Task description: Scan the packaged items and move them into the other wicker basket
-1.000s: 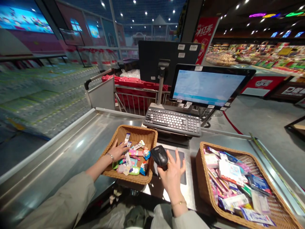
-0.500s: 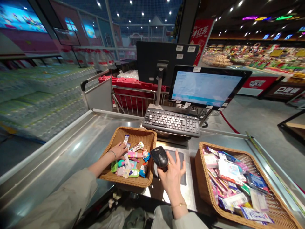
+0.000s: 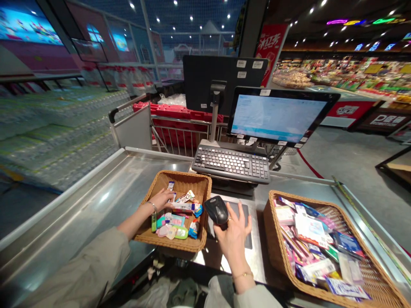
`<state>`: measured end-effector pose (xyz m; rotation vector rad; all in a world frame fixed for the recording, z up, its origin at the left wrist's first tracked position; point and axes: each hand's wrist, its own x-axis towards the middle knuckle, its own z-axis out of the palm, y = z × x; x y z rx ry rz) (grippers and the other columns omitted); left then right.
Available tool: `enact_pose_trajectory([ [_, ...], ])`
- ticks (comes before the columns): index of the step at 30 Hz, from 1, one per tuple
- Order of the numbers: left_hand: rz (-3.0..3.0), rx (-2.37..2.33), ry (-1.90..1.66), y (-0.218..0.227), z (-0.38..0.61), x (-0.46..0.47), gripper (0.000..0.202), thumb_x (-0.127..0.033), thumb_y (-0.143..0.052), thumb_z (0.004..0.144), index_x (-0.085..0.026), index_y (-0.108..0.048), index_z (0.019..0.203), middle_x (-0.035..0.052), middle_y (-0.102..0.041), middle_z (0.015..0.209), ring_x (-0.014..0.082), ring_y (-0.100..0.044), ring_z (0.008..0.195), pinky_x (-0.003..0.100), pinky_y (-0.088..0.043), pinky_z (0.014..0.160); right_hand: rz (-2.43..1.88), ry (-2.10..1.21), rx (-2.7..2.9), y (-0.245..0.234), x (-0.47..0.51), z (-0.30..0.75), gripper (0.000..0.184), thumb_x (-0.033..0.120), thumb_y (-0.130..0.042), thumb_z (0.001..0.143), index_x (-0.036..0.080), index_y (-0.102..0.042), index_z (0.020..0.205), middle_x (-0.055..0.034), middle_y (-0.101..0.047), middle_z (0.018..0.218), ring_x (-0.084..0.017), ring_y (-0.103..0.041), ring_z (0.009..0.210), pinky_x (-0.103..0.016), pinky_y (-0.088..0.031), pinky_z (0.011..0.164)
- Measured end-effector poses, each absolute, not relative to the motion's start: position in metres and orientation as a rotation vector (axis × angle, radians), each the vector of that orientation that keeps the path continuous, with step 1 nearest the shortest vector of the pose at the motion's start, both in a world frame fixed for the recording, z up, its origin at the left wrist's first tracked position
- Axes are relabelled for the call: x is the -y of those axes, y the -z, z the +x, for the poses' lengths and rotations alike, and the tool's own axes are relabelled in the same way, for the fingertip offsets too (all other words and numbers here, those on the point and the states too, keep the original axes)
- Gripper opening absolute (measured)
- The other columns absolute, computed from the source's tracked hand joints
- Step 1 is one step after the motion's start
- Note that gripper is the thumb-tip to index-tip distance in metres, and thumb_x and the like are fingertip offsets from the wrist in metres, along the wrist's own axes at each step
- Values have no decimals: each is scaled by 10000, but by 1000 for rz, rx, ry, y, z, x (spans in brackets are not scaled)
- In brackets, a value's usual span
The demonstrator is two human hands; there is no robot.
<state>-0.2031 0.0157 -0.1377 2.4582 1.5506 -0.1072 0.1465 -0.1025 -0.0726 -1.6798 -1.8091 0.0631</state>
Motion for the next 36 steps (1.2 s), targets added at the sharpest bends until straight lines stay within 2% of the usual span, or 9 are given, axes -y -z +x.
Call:
enact_pose_trajectory([
  [5, 2433, -1715, 48, 149, -192, -17, 232, -438, -662, 793, -212, -666, 843, 105, -592, 1309, 306, -395, 1366, 518, -195, 1157, -1674, -37, 1804, 71, 102, 150, 138, 334, -596, 765, 230, -680, 798, -30, -640, 1270, -345, -321, 1390, -629, -107, 1100],
  [10, 2439, -1769, 44, 155, -191, -13, 272, -419, -675, 786, -204, -665, 953, 127, -586, 1325, 301, -391, 1374, 504, -181, 1170, -1678, -9, 1795, 71, 103, 154, 148, 332, -598, 764, 230, -690, 821, -35, -644, 1265, -350, -325, 1387, -625, -112, 1098],
  [22, 2368, -1730, 152, 162, -204, -13, 411, -458, -717, 728, -317, -662, 1110, 82, -550, 1396, 320, -358, 1393, 616, -103, 1141, -1697, -2, 1803, 65, 103, 157, 173, 335, -614, 752, 245, -697, 874, -24, -642, 1269, -350, -349, 1374, -629, -146, 1091],
  [32, 2350, -1705, 142, 157, -198, -12, 217, -354, -722, 734, -267, -713, 932, 69, -552, 1402, 344, -312, 1414, 677, 32, 1106, -1722, 4, 1802, 61, 105, 164, 181, 344, -595, 760, 251, -696, 878, -25, -644, 1266, -350, -336, 1382, -636, -140, 1086],
  [36, 2367, -1724, 101, 149, -193, -12, 216, -363, -731, 728, -246, -695, 906, 69, -547, 1409, 329, -306, 1422, 658, 81, 1117, -1724, -7, 1805, 61, 106, 167, 174, 337, -579, 760, 248, -693, 858, -25, -639, 1273, -341, -325, 1389, -638, -128, 1089],
])
